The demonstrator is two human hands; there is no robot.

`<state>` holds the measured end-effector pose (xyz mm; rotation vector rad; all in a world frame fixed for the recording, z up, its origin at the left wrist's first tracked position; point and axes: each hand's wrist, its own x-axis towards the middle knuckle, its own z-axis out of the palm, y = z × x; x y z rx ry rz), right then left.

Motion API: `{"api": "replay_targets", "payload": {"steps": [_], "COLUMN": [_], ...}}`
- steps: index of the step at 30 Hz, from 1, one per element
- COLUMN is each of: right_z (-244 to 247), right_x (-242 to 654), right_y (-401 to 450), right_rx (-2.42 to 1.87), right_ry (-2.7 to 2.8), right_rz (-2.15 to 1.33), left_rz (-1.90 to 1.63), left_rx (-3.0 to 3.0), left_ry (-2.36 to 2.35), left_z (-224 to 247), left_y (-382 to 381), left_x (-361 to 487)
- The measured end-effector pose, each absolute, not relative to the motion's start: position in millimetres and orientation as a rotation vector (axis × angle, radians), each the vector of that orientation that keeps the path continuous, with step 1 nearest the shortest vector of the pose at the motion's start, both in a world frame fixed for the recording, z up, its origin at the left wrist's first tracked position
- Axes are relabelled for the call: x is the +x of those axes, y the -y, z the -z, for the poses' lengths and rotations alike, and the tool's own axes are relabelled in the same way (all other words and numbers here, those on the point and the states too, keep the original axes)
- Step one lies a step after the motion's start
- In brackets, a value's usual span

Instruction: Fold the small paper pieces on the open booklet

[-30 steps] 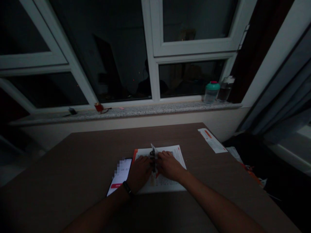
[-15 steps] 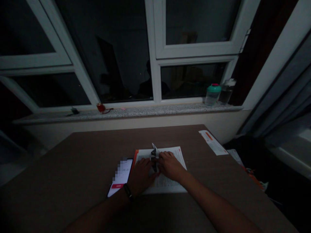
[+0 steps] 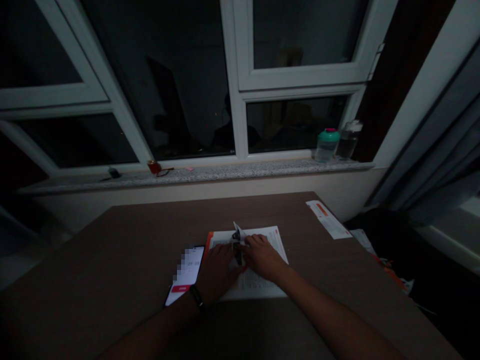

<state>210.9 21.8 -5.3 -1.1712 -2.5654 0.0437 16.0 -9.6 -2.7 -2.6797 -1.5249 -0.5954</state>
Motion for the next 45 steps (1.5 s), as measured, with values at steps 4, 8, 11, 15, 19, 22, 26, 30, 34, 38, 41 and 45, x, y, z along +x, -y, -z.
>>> {"api": "replay_targets", "payload": {"steps": [4,8,11,15,19,22,26,30,34,38,41,45], "right_z": [5,2,2,3,5,7,9,8,4,2,2,2], "right_x": [209,207,206,209,213,215,216,216,215,217,220,223], "right_y": [-19,-17,-16,-18,-21,-23,-25,-25,-22,-21,-21,-21], "right_rx": [-1.197,-1.224,-1.247,-1.248,-1.202,-1.168,-1.164,-1.157,-1.166,-1.163,-1.159,-1.154], "right_ry": [2.561,2.542,2.532,2.502,2.484,2.474,2.458,2.458,2.447,2.455,2.476,2.479], "right_rz": [-0.039,-0.063,-0.085,-0.129,-0.150,-0.150,-0.161,-0.184,-0.186,-0.199,-0.211,-0.232], "left_rz": [0.591,0.572,0.550,0.550,0.575,0.546,0.504,0.455,0.401,0.377,0.361,0.389], "left_rx": [-2.672,-2.669,-2.673,-2.673,-2.669,-2.679,-2.706,-2.720,-2.734,-2.740,-2.758,-2.756], "left_ry": [1.523,1.524,1.515,1.509,1.519,1.509,1.486,1.513,1.515,1.537,1.537,1.501], "left_z": [3,2,2,3,3,4,3,-2,-4,-4,-5,-4], "left_y": [10,10,10,9,8,7,8,10,9,8,8,8], "left_x": [16,17,17,17,16,16,15,16,17,17,15,14]}}
